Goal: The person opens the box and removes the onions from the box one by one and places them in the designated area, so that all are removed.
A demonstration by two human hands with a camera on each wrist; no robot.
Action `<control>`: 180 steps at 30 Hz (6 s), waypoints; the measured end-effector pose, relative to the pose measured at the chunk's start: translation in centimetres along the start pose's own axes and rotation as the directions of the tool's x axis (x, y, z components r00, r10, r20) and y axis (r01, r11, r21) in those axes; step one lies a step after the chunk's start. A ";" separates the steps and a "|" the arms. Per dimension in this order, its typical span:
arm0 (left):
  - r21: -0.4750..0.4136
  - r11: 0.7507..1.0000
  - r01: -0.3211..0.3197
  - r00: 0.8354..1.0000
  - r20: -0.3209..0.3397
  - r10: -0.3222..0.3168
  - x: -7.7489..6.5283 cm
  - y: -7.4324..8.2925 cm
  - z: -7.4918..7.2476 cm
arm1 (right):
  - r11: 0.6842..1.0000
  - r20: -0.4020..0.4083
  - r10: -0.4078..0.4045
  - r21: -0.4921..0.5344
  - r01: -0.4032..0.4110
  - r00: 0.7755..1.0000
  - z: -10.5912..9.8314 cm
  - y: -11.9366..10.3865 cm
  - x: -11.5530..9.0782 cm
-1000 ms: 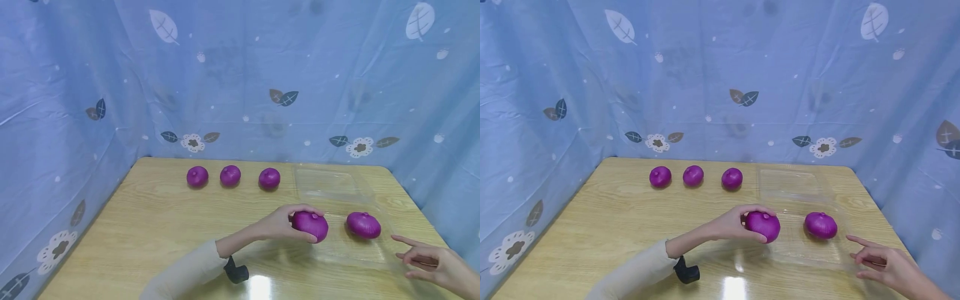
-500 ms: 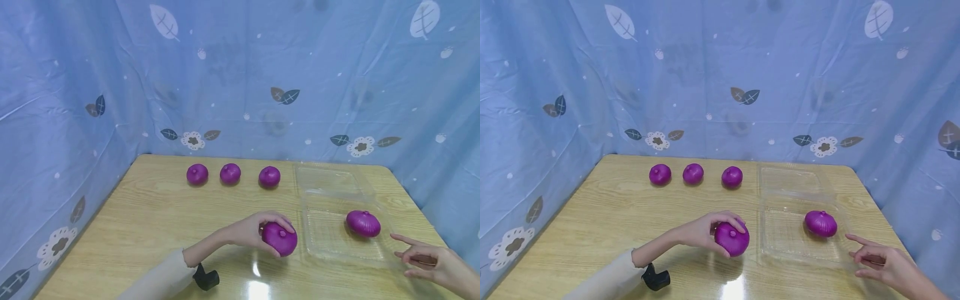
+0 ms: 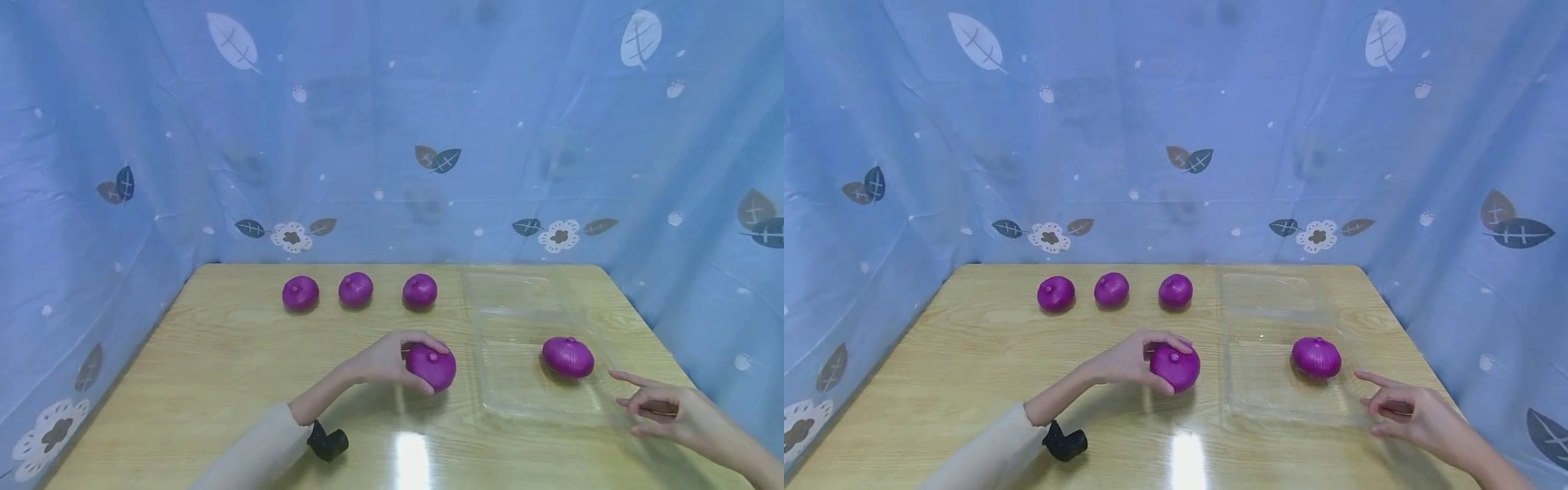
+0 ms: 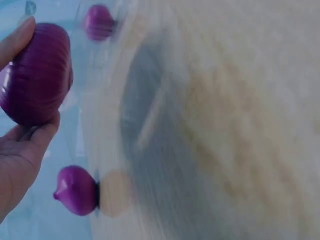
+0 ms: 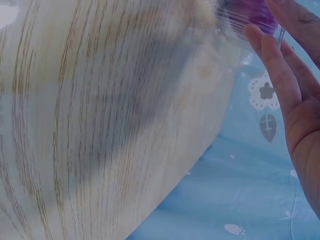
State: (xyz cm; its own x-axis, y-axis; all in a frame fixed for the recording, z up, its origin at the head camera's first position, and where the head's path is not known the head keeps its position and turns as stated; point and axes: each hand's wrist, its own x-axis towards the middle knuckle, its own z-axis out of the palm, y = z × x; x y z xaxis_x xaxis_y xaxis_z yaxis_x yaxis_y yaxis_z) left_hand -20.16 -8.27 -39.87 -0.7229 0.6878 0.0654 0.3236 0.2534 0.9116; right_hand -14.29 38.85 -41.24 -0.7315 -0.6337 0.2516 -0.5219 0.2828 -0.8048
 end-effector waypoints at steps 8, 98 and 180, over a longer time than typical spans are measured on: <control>0.055 0.997 0.051 0.986 -0.160 -0.042 1.5 -1.5 -1.6 | 0.995 0.014 -0.024 0.095 0.023 1.000 0.1 0.1 0.6; 0.014 1.000 -0.022 0.999 -0.023 0.023 2.0 -6.9 -3.0 | 0.993 -0.015 -0.027 0.111 0.028 1.000 0.7 0.4 0.0; -0.561 0.814 0.150 0.748 -0.474 -0.465 14.7 6.3 15.7 | 0.999 -0.035 -0.024 -0.031 0.023 0.999 0.8 -0.2 0.1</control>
State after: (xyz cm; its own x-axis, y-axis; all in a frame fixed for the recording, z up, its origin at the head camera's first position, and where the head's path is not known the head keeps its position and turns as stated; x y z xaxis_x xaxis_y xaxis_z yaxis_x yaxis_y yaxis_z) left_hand -19.18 14.10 -39.57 -0.9804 0.0745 -0.1824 -0.1877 -0.0718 0.9796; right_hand -13.89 38.18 -41.44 -0.7335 -0.6151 0.2893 -0.5520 0.2907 -0.7815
